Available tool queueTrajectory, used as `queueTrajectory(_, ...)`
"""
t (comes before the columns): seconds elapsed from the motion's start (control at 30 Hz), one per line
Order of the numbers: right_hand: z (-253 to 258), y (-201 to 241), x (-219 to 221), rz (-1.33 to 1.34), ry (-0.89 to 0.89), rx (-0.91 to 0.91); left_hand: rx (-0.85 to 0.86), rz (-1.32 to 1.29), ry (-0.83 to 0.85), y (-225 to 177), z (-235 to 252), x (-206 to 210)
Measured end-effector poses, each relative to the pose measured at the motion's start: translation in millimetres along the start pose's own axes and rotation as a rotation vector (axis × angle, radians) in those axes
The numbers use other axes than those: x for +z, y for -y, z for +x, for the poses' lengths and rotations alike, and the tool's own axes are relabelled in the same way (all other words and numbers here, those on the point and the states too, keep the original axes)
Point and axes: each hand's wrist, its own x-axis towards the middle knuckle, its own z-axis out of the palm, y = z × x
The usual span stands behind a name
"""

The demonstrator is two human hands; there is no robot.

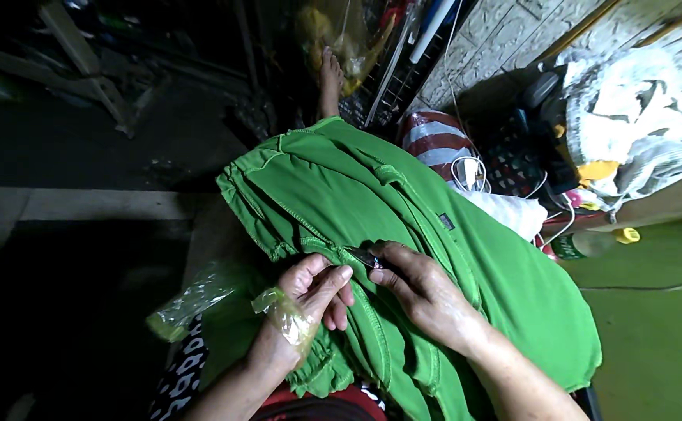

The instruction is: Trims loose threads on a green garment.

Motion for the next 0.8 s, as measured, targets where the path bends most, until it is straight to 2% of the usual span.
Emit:
queueTrajectory(0.37, 2, -4, 13, -0.141, -0.118, -0.126, -0.003, -0.046, 0.011, -1, 0, 0)
queueTrajectory(0.53, 2, -6, 13, -0.057, -0.209, -0.13, 0.004, -0.083, 0.054, 0, 0, -2)
queueTrajectory(0.63, 8, -5, 13, -0.12, -0.199, -0.161, 0.039, -0.079, 0.101, -1, -2, -7)
queueTrajectory(0.73, 23, 1, -4, -0.267, -0.218, -0.196, 0.094, 0.029, 0.155, -11, -6, -22)
queueTrajectory(0.8, 37, 6, -28, -0.254, -0.167, -0.134, 0.16, 0.152, 0.115, -21, -6, -36)
